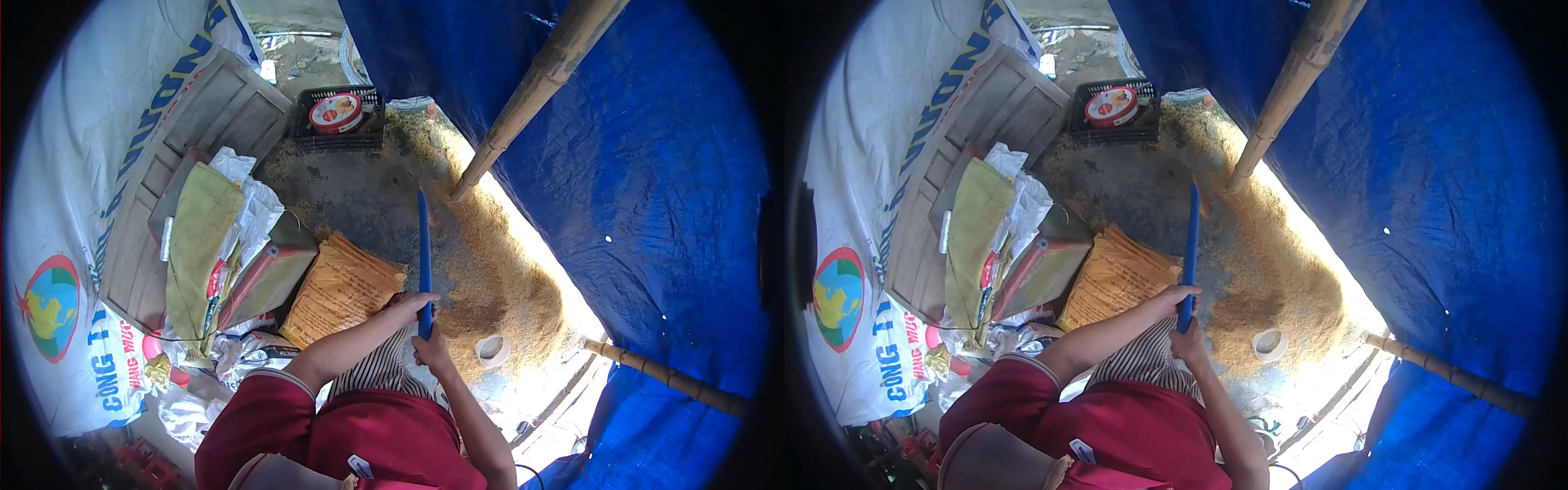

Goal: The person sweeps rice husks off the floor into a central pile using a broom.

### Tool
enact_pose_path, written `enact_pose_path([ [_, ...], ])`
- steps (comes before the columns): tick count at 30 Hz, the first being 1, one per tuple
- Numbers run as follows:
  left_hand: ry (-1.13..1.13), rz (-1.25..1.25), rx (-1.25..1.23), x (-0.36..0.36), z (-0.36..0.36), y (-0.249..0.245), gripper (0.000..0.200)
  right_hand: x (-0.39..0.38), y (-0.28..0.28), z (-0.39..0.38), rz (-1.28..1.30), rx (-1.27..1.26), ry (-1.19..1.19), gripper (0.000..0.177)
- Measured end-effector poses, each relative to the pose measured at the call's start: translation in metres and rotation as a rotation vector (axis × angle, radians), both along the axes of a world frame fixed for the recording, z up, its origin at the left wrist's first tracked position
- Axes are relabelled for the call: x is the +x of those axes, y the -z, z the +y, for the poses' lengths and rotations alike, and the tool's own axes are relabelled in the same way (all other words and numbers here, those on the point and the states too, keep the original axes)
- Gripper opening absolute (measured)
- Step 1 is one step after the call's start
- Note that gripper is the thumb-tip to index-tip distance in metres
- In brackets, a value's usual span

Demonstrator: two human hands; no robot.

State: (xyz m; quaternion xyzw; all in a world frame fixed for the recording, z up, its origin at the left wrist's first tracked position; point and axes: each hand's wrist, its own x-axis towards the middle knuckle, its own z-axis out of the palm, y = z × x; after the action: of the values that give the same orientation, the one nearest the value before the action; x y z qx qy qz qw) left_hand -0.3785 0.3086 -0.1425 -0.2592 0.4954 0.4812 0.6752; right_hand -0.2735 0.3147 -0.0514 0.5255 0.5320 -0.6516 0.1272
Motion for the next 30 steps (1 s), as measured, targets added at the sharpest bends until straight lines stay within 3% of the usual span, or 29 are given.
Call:
enact_pose_path([
  [1, 0.002, 0.015, -0.075, 0.000, 0.002, -0.006, 0.018, 0.009, 0.005, -0.004, -0.010, -0.001, -0.008, 0.033],
  [3, -0.096, 0.039, -0.111, 0.005, -0.001, -0.018, 0.016, 0.020, 0.017, -0.012, 0.040, 0.337, -0.242, 0.039],
  [5, -0.186, 0.071, -0.150, 0.006, -0.007, -0.029, 0.015, 0.010, -0.027, -0.002, 0.055, 0.355, -0.305, 0.046],
  [8, -0.298, 0.194, -0.176, 0.006, -0.018, -0.036, 0.014, -0.003, -0.057, 0.015, 0.048, 0.209, -0.429, 0.047],
  [10, -0.319, 0.376, -0.154, -0.013, -0.023, -0.041, 0.014, -0.017, -0.062, 0.024, 0.045, -0.179, -0.367, 0.053],
  [11, -0.357, 0.401, -0.190, -0.026, -0.025, -0.047, 0.014, -0.025, -0.061, 0.023, 0.051, -0.179, -0.367, 0.053],
  [12, -0.393, 0.426, -0.224, -0.044, -0.025, -0.058, 0.015, -0.033, -0.059, 0.021, 0.154, -0.211, -0.220, 0.054],
  [13, -0.400, 0.481, -0.242, -0.065, -0.034, -0.027, 0.014, -0.040, -0.058, 0.020, 0.252, -0.240, -0.075, 0.054],
  [14, -0.410, 0.531, -0.264, -0.086, -0.046, 0.012, 0.013, -0.046, -0.058, 0.018, 0.255, -0.231, -0.079, 0.053],
  [16, -0.463, 0.704, -0.315, -0.137, -0.061, 0.032, 0.012, -0.041, -0.045, 0.015, 0.291, -0.235, -0.111, 0.050],
  [18, -0.435, 0.700, -0.421, -0.180, -0.079, 0.047, 0.012, -0.035, -0.037, 0.016, 0.330, -0.232, -0.146, 0.047],
  [20, -0.289, 0.641, -0.473, -0.215, -0.119, 0.121, 0.013, -0.019, -0.034, 0.013, 0.215, -0.241, -0.066, 0.040],
  [23, -0.194, 0.651, -0.597, -0.222, -0.145, 0.161, 0.014, 0.011, -0.015, 0.010, 0.133, -0.273, 0.026, 0.034],
  [25, -0.256, 0.599, -0.499, -0.218, -0.147, 0.141, 0.012, 0.017, -0.016, 0.012, 0.096, -0.263, 0.044, 0.033],
  [27, -0.271, 0.374, -0.055, -0.217, -0.154, 0.106, 0.011, 0.022, -0.019, 0.014, 0.067, -0.256, 0.053, 0.032],
  [28, -0.054, 0.404, -0.175, -0.216, -0.146, 0.090, 0.010, 0.023, -0.019, 0.016, 0.077, -0.246, 0.062, 0.032],
  [30, -0.020, 0.463, -0.187, -0.203, -0.143, 0.057, 0.011, 0.021, -0.019, 0.020, 0.093, -0.239, 0.068, 0.032],
])
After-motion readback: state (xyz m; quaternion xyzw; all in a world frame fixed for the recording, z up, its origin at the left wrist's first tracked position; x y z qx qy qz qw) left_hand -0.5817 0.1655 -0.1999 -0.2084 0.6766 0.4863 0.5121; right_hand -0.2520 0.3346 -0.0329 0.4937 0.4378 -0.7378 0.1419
